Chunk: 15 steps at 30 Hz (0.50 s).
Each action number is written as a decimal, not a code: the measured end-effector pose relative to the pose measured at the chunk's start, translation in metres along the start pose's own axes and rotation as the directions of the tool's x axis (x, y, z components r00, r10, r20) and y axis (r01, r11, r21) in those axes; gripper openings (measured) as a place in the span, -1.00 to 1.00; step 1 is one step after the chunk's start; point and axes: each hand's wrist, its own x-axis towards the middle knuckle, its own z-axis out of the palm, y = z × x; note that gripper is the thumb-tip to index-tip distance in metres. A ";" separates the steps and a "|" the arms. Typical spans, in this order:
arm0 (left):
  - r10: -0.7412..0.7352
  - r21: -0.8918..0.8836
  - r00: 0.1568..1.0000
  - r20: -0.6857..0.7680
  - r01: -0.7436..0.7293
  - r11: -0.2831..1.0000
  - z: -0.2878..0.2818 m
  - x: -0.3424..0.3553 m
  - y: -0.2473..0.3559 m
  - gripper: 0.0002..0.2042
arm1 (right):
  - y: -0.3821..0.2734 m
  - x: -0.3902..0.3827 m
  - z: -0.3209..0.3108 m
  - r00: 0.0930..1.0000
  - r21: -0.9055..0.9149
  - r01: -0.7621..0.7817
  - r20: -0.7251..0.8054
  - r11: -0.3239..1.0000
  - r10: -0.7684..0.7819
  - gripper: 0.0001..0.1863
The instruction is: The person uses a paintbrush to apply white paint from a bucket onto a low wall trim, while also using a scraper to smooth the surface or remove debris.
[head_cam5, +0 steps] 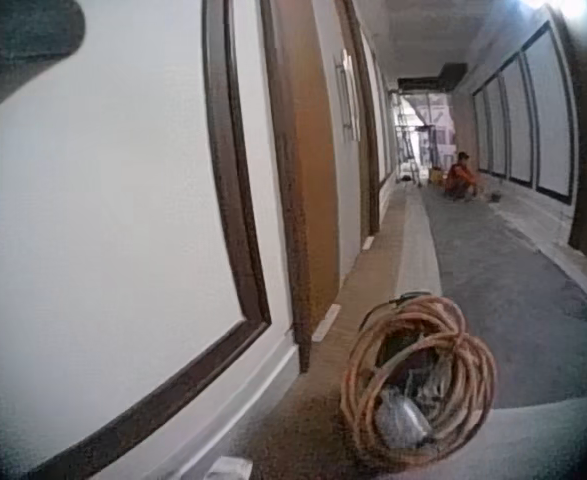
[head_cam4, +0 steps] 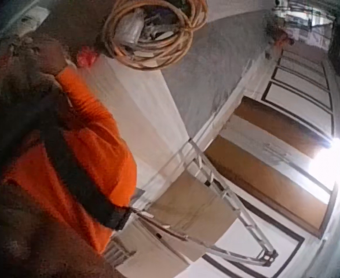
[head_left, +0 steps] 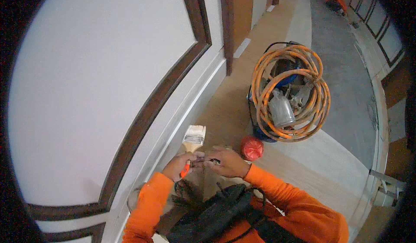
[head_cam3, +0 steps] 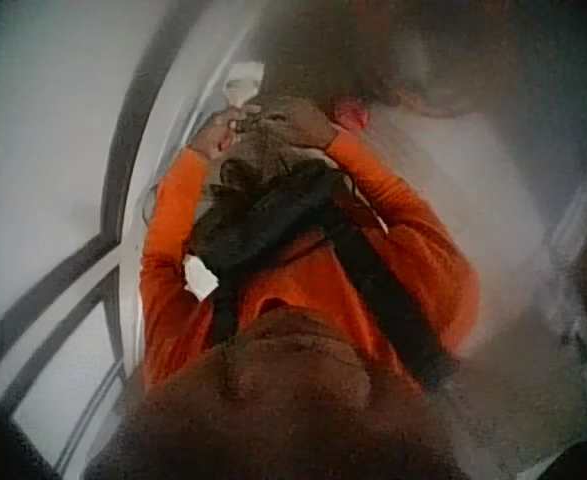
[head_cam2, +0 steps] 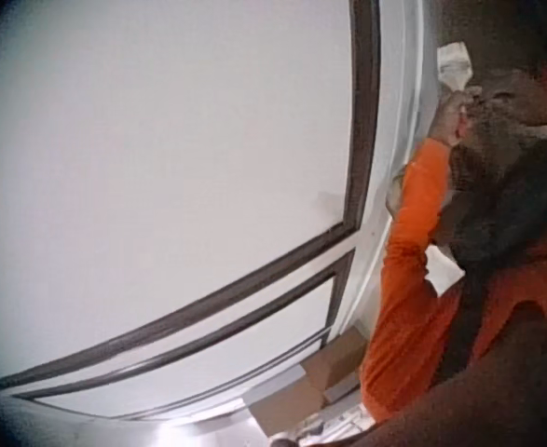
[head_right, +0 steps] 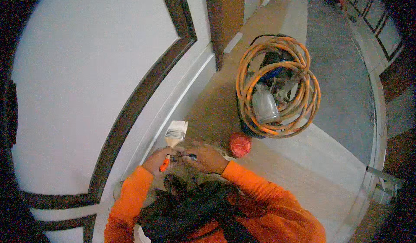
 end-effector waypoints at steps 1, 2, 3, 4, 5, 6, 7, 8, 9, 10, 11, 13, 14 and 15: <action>-0.061 -0.044 0.996 -0.059 0.059 0.997 -0.002 0.000 -0.008 -0.80 | -0.005 0.001 0.007 0.999 0.042 -0.032 0.033 0.999 0.031 -0.77; -0.076 -0.099 0.996 -0.052 0.071 0.993 -0.005 -0.002 -0.017 -0.79 | -0.011 0.004 0.017 0.998 0.059 -0.042 0.039 0.997 0.040 -0.76; -0.120 -0.115 0.988 -0.101 0.108 0.987 -0.008 -0.004 -0.030 -0.77 | -0.016 0.005 0.026 0.993 0.057 -0.073 0.096 0.996 0.067 -0.75; -0.037 -0.140 0.992 -0.119 0.020 0.990 -0.008 -0.005 -0.044 -0.78 | -0.020 0.007 0.034 0.993 -0.044 -0.066 0.093 0.997 0.070 -0.75; 0.015 -0.127 0.980 -0.197 -0.041 0.991 -0.007 -0.003 -0.055 -0.80 | -0.021 0.010 0.039 0.985 -0.158 -0.076 0.140 0.985 0.098 -0.75; 0.030 -0.177 0.982 -0.188 -0.064 0.982 -0.010 -0.002 -0.063 -0.81 | -0.023 0.007 0.044 0.961 -0.326 -0.122 0.195 0.937 0.194 -0.75; 0.044 -0.228 0.983 -0.178 -0.085 0.970 -0.010 0.000 -0.070 -0.83 | -0.024 0.006 0.044 0.978 -0.244 -0.069 0.173 0.967 0.114 -0.75; 0.035 -0.343 0.996 -0.082 -0.061 0.937 -0.013 0.002 -0.073 -0.84 | -0.022 0.002 0.043 0.982 -0.223 -0.050 0.166 0.973 0.088 -0.75; 0.084 -0.447 0.996 -0.001 -0.076 0.891 -0.014 0.003 -0.074 -0.86 | -0.018 0.001 0.039 0.977 -0.221 -0.057 0.187 0.974 0.100 -0.75; 0.069 -0.269 0.993 -0.099 -0.094 0.958 -0.013 0.005 -0.076 -0.85 | -0.013 -0.003 0.034 0.979 -0.124 -0.068 0.181 0.990 0.090 -0.75; 0.091 -0.215 0.988 -0.124 -0.117 0.970 -0.011 0.003 -0.076 -0.85 | -0.004 -0.004 0.025 0.972 -0.040 -0.107 0.206 0.993 0.113 -0.74; 0.078 -0.328 0.992 -0.094 -0.105 0.939 -0.005 0.003 -0.075 -0.84 | 0.023 0.006 0.010 0.954 0.071 -0.285 0.122 0.956 0.275 -0.73; 0.028 -0.313 0.991 -0.132 -0.069 0.947 -0.001 0.001 -0.075 -0.85 | 0.039 0.016 0.006 0.937 0.133 -0.341 -0.030 0.930 0.348 -0.71; 0.025 -0.285 0.994 -0.105 -0.054 0.957 0.004 0.000 -0.073 -0.86 | 0.061 0.039 0.002 0.922 -0.051 -0.387 0.012 0.921 0.388 -0.64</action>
